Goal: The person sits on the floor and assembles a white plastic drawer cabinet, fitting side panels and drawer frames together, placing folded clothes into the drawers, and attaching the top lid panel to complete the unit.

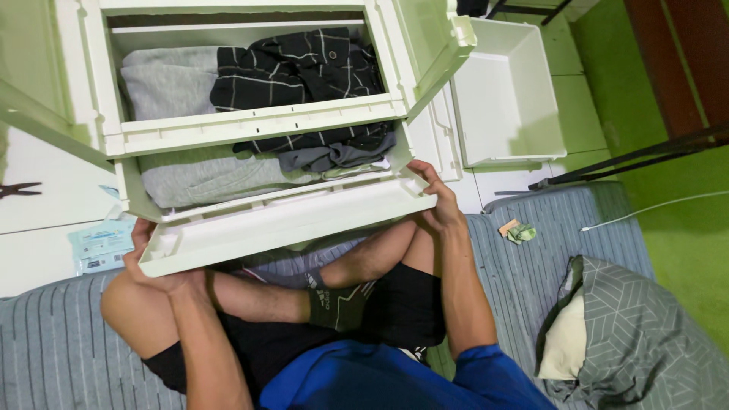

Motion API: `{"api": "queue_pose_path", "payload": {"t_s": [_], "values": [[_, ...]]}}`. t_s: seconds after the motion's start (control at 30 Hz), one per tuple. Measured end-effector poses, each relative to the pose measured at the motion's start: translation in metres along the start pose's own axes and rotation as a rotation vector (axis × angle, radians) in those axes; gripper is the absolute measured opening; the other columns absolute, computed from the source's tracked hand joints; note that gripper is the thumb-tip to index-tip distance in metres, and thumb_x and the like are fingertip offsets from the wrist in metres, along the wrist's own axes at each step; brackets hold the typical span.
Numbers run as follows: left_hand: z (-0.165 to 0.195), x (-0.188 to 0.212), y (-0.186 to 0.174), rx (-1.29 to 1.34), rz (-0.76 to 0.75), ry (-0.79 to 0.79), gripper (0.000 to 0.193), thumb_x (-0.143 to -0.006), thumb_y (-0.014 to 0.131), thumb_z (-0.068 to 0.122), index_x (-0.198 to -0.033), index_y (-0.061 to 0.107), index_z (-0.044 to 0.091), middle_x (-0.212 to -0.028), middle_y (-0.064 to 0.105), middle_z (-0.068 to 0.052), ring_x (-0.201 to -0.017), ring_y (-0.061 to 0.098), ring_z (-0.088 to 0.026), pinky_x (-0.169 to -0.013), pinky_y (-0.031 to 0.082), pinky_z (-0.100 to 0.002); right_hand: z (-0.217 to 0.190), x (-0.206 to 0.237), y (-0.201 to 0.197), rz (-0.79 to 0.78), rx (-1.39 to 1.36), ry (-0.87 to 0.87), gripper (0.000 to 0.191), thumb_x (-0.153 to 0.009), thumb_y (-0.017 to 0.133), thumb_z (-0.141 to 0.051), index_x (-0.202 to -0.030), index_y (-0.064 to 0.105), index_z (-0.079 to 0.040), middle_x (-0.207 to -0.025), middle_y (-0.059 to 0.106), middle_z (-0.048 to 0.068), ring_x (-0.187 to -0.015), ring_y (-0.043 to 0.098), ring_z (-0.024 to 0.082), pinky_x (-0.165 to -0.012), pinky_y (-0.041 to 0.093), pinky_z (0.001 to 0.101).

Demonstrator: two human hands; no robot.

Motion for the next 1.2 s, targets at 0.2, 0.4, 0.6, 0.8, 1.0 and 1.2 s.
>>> {"api": "queue_pose_path", "payload": {"t_s": [0.2, 0.4, 0.6, 0.8, 1.0, 1.2], "values": [[0.009, -0.003, -0.009, -0.09, 0.0, -0.067, 0.064, -0.089, 0.041, 0.039, -0.132, 0.061, -0.003, -0.132, 0.064, -0.02, -0.129, 0.06, -0.037, -0.118, 0.049, -0.053, 0.006, -0.002, -0.004, 0.021, 0.027, 0.021, 0.064, -0.075, 0.047, -0.014, -0.138, 0.049, -0.005, -0.14, 0.049, 0.013, -0.129, 0.049, 0.031, -0.113, 0.042, 0.0418], [0.014, -0.01, -0.023, -0.106, -0.035, -0.028, 0.069, -0.093, 0.037, 0.044, -0.133, 0.062, -0.006, -0.133, 0.064, -0.018, -0.13, 0.059, -0.034, -0.12, 0.045, -0.049, 0.012, -0.001, -0.002, -0.006, 0.01, -0.024, 0.066, -0.074, 0.048, -0.014, -0.139, 0.048, -0.005, -0.141, 0.049, 0.014, -0.131, 0.049, 0.031, -0.116, 0.039, 0.0412], [0.019, -0.013, -0.023, -0.149, -0.047, -0.03, 0.061, -0.097, 0.036, 0.037, -0.133, 0.059, -0.006, -0.135, 0.062, -0.019, -0.132, 0.057, -0.034, -0.12, 0.044, -0.048, 0.016, -0.001, -0.003, 0.006, 0.032, -0.06, 0.067, -0.074, 0.048, -0.016, -0.14, 0.049, -0.002, -0.139, 0.05, 0.014, -0.13, 0.048, 0.03, -0.115, 0.038, 0.0412], [0.023, -0.002, -0.003, -0.208, -0.04, 0.06, 0.08, -0.099, 0.024, 0.056, -0.138, 0.055, -0.007, -0.144, 0.057, -0.02, -0.137, 0.052, -0.032, -0.122, 0.036, -0.046, 0.015, 0.0, 0.004, 0.019, 0.068, -0.066, 0.065, -0.075, 0.047, -0.018, -0.138, 0.049, -0.001, -0.137, 0.053, 0.015, -0.13, 0.051, 0.031, -0.115, 0.04, 0.0424], [0.025, 0.004, 0.019, -0.61, -0.185, 0.506, 0.072, -0.107, 0.043, 0.052, -0.134, 0.053, -0.014, -0.152, 0.052, -0.027, -0.149, 0.044, -0.034, -0.125, 0.032, -0.045, 0.018, -0.003, -0.006, 0.017, 0.115, -0.09, 0.062, -0.082, 0.048, -0.024, -0.14, 0.05, -0.001, -0.138, 0.055, 0.012, -0.126, 0.054, 0.027, -0.11, 0.043, 0.0415], [0.017, -0.016, 0.03, -0.682, 0.225, 0.548, 0.06, -0.112, 0.041, 0.039, -0.107, 0.071, -0.013, -0.103, 0.072, -0.024, -0.096, 0.068, -0.029, -0.092, 0.055, -0.042, 0.009, -0.005, -0.015, -0.124, 0.621, -0.189, 0.075, -0.08, 0.08, -0.022, -0.145, 0.045, -0.008, -0.128, 0.059, 0.012, -0.111, 0.06, 0.02, -0.09, 0.053, 0.034]]}}
Point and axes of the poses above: each hand's wrist, its own x-axis away from the middle knuckle, its own y-axis out of the palm, z = x × y, the point moved 1 cm from there along -x, towards the middle knuckle
